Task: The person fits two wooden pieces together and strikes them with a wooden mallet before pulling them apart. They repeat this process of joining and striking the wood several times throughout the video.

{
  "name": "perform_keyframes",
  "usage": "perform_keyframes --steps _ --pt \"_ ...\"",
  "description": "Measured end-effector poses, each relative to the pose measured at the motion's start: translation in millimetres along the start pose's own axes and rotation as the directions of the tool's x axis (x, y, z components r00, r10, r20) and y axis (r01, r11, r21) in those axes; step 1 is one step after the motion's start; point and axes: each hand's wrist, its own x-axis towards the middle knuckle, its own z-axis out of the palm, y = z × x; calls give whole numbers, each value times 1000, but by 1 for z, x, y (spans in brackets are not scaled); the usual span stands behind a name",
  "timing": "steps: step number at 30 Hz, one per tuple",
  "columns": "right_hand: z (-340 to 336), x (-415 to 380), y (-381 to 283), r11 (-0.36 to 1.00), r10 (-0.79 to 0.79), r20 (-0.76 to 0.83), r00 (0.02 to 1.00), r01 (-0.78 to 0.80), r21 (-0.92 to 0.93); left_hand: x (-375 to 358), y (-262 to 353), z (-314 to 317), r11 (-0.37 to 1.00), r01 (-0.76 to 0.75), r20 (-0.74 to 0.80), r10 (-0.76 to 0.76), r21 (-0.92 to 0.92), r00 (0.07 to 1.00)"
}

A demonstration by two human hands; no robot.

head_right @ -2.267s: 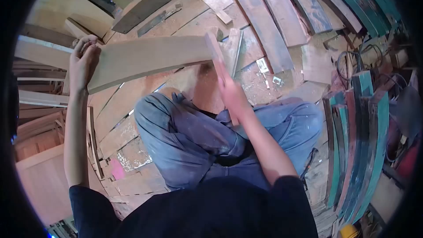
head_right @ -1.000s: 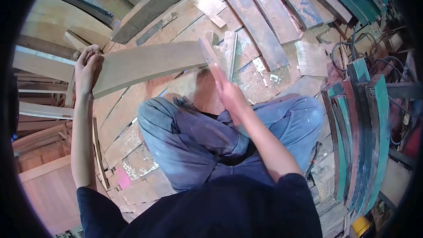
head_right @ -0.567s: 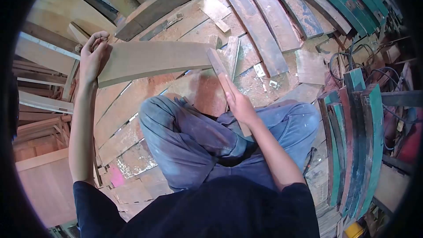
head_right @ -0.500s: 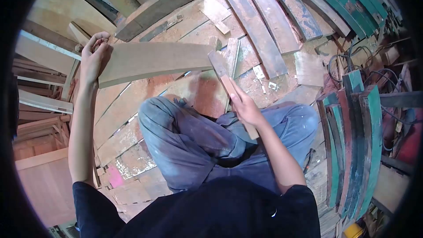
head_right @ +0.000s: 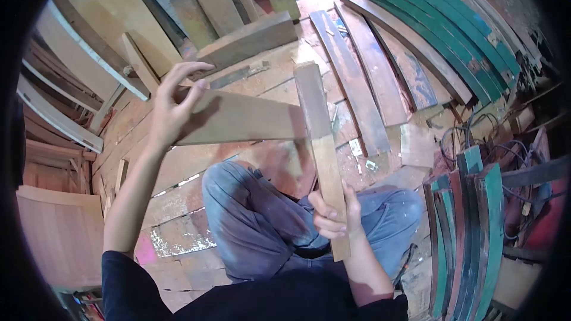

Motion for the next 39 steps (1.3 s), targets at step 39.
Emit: perform_keyframes --steps 39 --pt "24 4 58 972 147 -136 980 -168 -164 -18 41 10 990 -117 96 109 82 989"
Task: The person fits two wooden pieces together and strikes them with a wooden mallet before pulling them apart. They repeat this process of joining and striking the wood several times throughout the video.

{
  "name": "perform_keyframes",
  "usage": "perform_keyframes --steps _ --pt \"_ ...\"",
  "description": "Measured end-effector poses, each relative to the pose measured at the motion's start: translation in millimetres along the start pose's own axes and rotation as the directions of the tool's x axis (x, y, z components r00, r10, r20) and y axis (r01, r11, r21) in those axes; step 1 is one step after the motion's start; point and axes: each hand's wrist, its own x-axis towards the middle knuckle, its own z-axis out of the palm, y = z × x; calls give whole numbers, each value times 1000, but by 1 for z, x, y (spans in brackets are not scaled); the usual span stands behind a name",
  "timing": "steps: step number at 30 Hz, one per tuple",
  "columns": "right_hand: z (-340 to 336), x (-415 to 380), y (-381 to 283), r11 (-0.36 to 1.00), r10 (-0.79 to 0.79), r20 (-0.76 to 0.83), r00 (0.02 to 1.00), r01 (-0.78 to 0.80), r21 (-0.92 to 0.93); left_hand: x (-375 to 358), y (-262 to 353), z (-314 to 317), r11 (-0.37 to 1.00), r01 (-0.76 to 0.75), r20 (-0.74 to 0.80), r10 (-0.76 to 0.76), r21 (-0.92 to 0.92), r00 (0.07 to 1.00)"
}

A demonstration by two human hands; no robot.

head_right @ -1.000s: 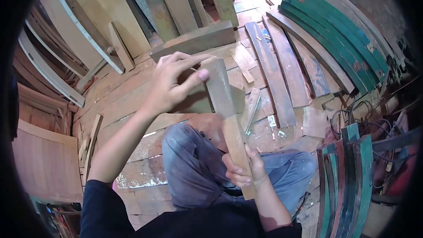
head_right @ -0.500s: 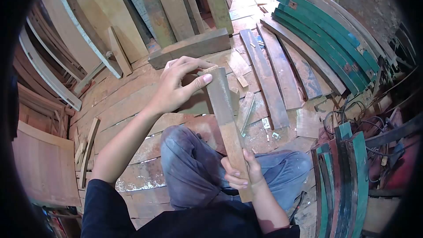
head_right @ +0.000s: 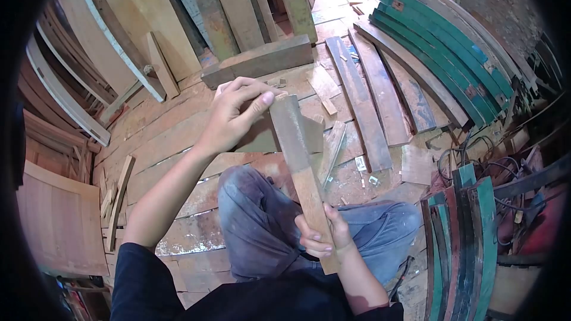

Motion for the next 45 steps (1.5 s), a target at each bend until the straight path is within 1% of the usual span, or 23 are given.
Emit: perform_keyframes --steps 1,2,3,4,7,10,13,16,19,22,25,28,29,30,31,32,34,36,37,40,41,44,45 --pt "-1 0 1 1000 6 23 1000 -6 0 -2 4 -2 998 -35 7 35 49 999" --pt "-1 0 1 1000 -3 -6 1000 3 2 -5 9 -4 993 -70 17 69 97 997" --pt "1 1 2 1000 -12 -35 999 12 3 -7 14 -6 992 -57 9 56 110 998" --pt "2 2 3 1000 -21 -62 998 21 5 -10 16 -6 987 -79 9 78 143 997" --pt "4 5 6 996 -37 -60 997 42 79 -16 16 -2 962 -130 14 130 238 991" --pt "3 9 8 993 -35 7 999 34 113 -20 23 -2 948 -151 -4 158 280 987" --pt "0 10 11 984 -47 94 995 30 175 -19 28 -1 948 -177 3 182 264 983" --pt "11 13 13 979 -73 77 994 56 196 -16 26 0 949 -166 2 172 269 985" --pt "24 17 19 951 -105 79 991 77 299 -10 23 1 942 -172 26 172 287 985" --pt "33 21 27 966 -125 55 991 109 235 -5 15 -1 940 -170 66 158 294 985" --pt "60 27 32 975 -157 14 988 152 163 -2 7 -3 922 -250 47 248 296 968" --pt "89 31 37 976 -180 -85 980 189 112 1 1 -4 985 -121 71 113 123 991" --pt "103 33 40 974 -199 -135 971 211 83 -1 2 -3 974 -178 6 179 141 984" --pt "115 36 41 972 -216 -185 959 230 53 -2 1 -4 976 -177 0 178 129 984" --pt "124 39 42 964 -240 -196 951 257 70 -2 -2 -4 977 -177 -4 178 116 984" --pt "134 45 42 956 -275 -205 939 290 46 -1 -4 -4 978 -180 -7 181 104 983" --pt "151 59 39 934 -347 -225 910 357 2 -1 -10 -6 949 -228 33 226 219 973" --pt "158 75 33 934 -357 -296 886 344 -96 -2 -13 -3 907 -285 50 284 310 958" --pt "160 81 30 931 -365 -327 872 335 -147 -1 -11 -1 923 -269 18 275 275 961" --pt "150 96 22 931 -362 -231 903 362 -46 2 -7 0 933 -250 75 238 258 968" --pt "144 98 21 927 -374 -153 915 374 -26 3 -8 1 929 -261 71 251 264 965" --pt "139 101 21 923 -381 -78 921 384 21 6 -7 1 921 -278 103 259 273 960" --pt "142 102 22 923 -380 -126 916 384 9 6 -7 0 924 -285 105 266 257 958"
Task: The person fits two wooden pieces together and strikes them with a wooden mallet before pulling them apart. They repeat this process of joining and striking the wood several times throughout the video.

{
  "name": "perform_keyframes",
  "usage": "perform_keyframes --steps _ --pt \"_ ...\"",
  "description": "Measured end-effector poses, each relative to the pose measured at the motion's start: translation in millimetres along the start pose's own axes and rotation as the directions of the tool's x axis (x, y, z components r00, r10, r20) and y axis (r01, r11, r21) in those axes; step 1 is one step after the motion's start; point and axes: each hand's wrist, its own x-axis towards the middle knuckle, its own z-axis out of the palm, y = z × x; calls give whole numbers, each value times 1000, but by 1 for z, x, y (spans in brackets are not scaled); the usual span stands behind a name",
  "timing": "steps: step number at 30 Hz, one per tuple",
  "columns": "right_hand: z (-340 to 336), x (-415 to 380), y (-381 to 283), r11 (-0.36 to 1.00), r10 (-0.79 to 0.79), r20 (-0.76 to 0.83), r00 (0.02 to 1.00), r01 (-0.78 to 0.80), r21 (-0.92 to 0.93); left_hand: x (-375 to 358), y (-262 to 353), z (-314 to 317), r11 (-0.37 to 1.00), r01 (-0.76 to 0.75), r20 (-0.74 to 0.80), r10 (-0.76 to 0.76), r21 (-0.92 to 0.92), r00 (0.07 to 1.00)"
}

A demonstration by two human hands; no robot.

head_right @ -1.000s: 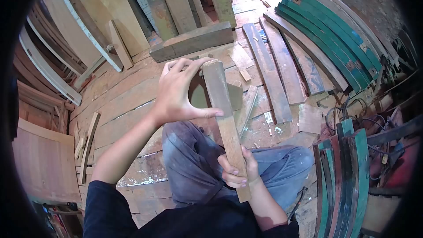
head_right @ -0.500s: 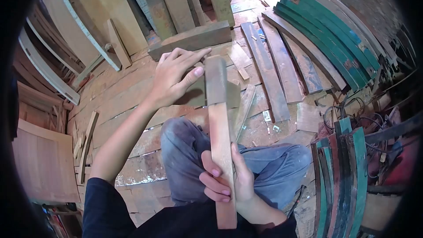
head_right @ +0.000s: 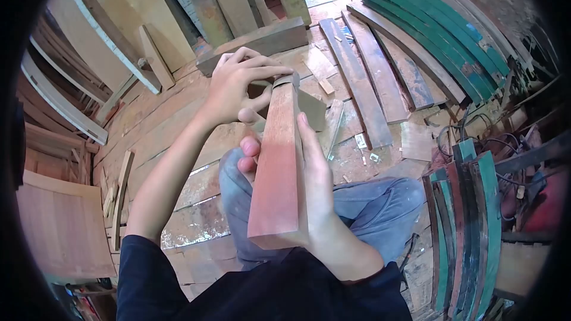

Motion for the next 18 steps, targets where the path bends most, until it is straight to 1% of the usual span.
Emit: perform_keyframes --steps 3,6,7,9,10,13,15,18 --pt "5 -3 2 999 -22 -110 994 18 -31 1 3 -4 999 -27 -2 27 -45 1000" --pt "3 -4 2 999 -32 -107 994 30 -21 0 6 -5 997 -46 -38 44 -58 998" --pt "5 -5 1 1000 -20 -78 997 21 8 -1 6 -4 997 -51 -56 48 -52 997" --pt "13 -6 2 997 10 -78 997 -4 82 -1 6 0 998 -58 -89 54 -40 995" --pt "21 -7 4 992 28 -104 994 -15 125 -2 4 3 998 -44 -114 39 -41 993" --pt "23 -7 6 979 80 -112 990 -57 196 -5 2 0 993 7 -69 -15 -118 997" --pt "19 -6 7 985 76 -121 990 -55 166 -7 -3 -1 994 -14 -49 8 -107 999" --pt "10 -5 9 999 3 -153 988 3 40 -6 -3 -4 995 -41 -6 41 -88 999"
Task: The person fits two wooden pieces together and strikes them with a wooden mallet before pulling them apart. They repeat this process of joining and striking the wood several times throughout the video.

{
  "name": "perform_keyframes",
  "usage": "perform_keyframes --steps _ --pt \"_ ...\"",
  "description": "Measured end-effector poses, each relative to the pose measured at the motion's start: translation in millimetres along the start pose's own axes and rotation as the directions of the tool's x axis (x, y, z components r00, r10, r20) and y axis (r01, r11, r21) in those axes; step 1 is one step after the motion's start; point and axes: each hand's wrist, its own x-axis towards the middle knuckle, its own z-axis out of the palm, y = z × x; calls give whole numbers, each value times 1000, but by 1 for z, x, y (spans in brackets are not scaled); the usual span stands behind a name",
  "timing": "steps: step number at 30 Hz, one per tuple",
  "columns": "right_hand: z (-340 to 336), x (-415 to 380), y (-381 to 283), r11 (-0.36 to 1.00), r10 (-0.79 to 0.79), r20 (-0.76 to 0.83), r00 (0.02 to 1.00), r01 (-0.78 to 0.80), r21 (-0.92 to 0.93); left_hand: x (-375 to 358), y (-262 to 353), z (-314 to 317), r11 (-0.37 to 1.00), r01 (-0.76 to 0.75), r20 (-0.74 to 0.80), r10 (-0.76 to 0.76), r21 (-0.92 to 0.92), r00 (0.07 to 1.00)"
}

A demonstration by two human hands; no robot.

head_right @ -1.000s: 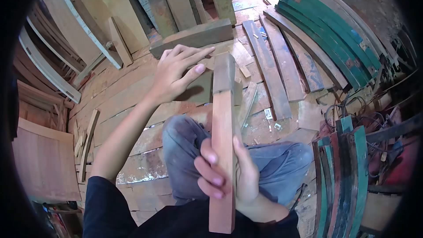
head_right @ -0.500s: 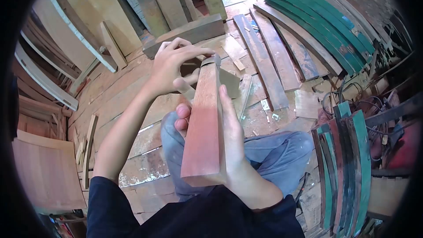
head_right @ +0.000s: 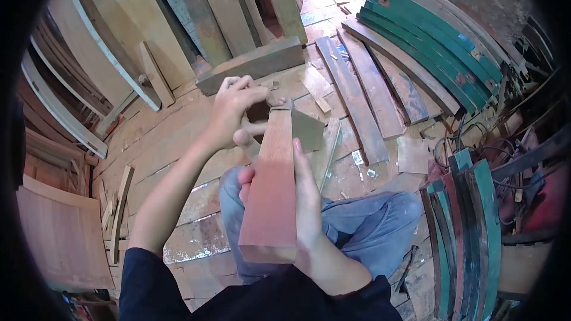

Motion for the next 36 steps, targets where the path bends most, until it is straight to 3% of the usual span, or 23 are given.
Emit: perform_keyframes --steps 4,10,14,18,24,27,30,33,36 --pt "-2 -1 -3 999 -41 -54 998 39 -27 2 2 -2 1000 -19 -4 19 2 1000" --pt "-22 -12 -3 1000 6 123 992 -6 -7 5 -2 -3 998 14 60 -18 60 998" --pt "-24 -15 1 972 -79 6 997 79 -221 5 -16 1 995 13 60 -19 95 998" --pt "-47 -16 -6 951 -147 -21 989 136 -279 -5 -23 -1 992 108 -29 -106 66 994" --pt "-68 -25 -23 932 -259 -101 960 221 -286 -11 -26 -8 962 263 -29 -261 69 965" --pt "-75 -20 -37 918 -272 29 962 269 -291 -11 -30 -10 949 312 -23 -312 47 950" --pt "-53 -6 -58 721 -359 190 914 401 -565 -9 -31 -7 955 293 -38 -291 53 956" --pt "-18 24 -80 380 -458 306 835 495 -782 -4 -31 -2 974 224 -36 -223 37 974" --pt "24 61 -107 240 -379 405 832 511 -825 10 -22 -1 993 114 -57 -113 19 992"
